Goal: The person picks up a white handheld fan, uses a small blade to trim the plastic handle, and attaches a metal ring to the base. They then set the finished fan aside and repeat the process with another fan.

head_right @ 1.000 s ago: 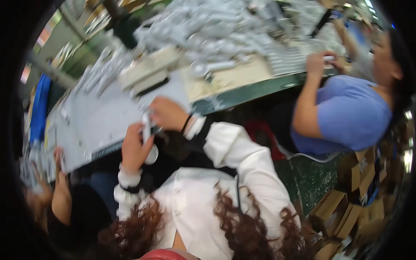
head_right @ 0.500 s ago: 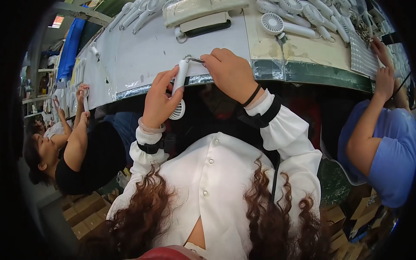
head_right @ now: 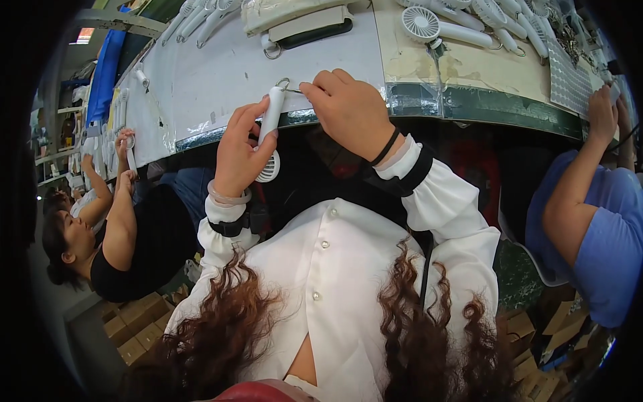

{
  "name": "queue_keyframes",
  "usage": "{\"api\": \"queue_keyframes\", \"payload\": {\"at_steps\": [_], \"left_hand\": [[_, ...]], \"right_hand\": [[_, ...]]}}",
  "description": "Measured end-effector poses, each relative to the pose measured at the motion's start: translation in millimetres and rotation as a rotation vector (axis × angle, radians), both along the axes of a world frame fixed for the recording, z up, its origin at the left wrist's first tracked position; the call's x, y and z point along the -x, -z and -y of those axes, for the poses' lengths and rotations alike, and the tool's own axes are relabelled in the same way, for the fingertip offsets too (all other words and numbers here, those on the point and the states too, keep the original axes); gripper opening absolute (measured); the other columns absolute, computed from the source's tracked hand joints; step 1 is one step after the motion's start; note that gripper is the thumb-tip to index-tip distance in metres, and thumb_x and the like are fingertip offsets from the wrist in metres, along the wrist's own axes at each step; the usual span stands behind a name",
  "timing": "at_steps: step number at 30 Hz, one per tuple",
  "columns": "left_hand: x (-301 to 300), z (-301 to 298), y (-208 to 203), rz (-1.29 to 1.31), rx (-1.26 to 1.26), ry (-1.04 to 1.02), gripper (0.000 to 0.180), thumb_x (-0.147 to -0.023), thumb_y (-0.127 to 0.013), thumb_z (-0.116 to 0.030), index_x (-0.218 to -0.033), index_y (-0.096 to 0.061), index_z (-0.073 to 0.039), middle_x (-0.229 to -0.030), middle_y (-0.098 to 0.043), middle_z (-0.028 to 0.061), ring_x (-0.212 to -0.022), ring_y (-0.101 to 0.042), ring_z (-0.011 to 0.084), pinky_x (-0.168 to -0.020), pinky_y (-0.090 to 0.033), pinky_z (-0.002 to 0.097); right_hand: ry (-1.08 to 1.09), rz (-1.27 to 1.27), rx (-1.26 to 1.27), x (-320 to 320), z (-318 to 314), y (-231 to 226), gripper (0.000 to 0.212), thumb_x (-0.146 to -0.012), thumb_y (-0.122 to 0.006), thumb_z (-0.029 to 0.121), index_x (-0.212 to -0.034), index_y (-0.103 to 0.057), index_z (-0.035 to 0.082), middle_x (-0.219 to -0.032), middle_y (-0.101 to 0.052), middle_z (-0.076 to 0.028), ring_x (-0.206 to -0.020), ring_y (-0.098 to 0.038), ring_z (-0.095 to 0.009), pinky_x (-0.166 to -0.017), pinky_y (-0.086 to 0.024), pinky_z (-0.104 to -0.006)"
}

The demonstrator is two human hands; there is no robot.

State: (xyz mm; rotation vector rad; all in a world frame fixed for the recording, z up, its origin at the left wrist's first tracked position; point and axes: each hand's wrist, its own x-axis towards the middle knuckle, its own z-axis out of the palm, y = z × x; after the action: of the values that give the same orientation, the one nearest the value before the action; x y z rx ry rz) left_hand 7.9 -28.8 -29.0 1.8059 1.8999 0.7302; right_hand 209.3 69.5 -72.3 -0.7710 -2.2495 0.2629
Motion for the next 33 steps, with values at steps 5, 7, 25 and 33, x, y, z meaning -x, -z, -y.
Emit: {"api": "queue_keyframes", "payload": {"at_steps": [5,7,25,33], "left_hand": [[-0.7,-0.3,-1.4,-0.021,-0.007,0.004,0.051,-0.082,-0.069,-0.012,-0.132,-0.059,-0.009,-0.119,-0.060,0.0112,-0.082,-0.066,0.0239,-0.072,-0.055,0.0320],[-0.7,-0.2,-1.1,-0.028,-0.009,0.005,0.051,-0.082,-0.069,-0.011,-0.132,-0.059,-0.009,-0.119,-0.060,0.0114,-0.083,-0.066,0.0244,-0.072,-0.055,0.0322],[-0.6,0.7,4.4,-0.067,-0.081,0.018,0.050,-0.081,-0.068,-0.011,-0.130,-0.063,-0.009,-0.113,-0.062,0.0114,-0.085,-0.066,0.0271,-0.073,-0.054,0.0333],[1.9,0.7,3.4,-0.021,-0.053,0.005,0.050,-0.081,-0.068,-0.010,-0.131,-0.062,-0.009,-0.113,-0.062,0.0113,-0.083,-0.065,0.0252,-0.072,-0.054,0.0319]], "right_hand": [[-0.011,0.005,-0.004,0.3,0.4,0.4,0.029,-0.080,-0.070,0.003,-0.108,-0.069,0.010,-0.091,-0.062,-0.002,-0.082,-0.063,-0.021,-0.063,-0.052,-0.0324],[-0.012,0.007,-0.005,0.2,0.7,-0.4,0.029,-0.079,-0.070,0.003,-0.108,-0.069,0.010,-0.091,-0.062,-0.002,-0.082,-0.063,-0.021,-0.063,-0.052,-0.0323],[0.011,0.093,-0.060,-0.6,2.8,4.1,0.033,-0.077,-0.067,0.003,-0.109,-0.068,0.009,-0.091,-0.061,-0.001,-0.083,-0.061,-0.019,-0.061,-0.052,-0.0318],[0.092,0.119,-0.110,-3.0,6.9,2.7,0.035,-0.077,-0.068,0.003,-0.111,-0.069,0.009,-0.091,-0.061,-0.001,-0.081,-0.061,-0.019,-0.062,-0.052,-0.0312]]}}
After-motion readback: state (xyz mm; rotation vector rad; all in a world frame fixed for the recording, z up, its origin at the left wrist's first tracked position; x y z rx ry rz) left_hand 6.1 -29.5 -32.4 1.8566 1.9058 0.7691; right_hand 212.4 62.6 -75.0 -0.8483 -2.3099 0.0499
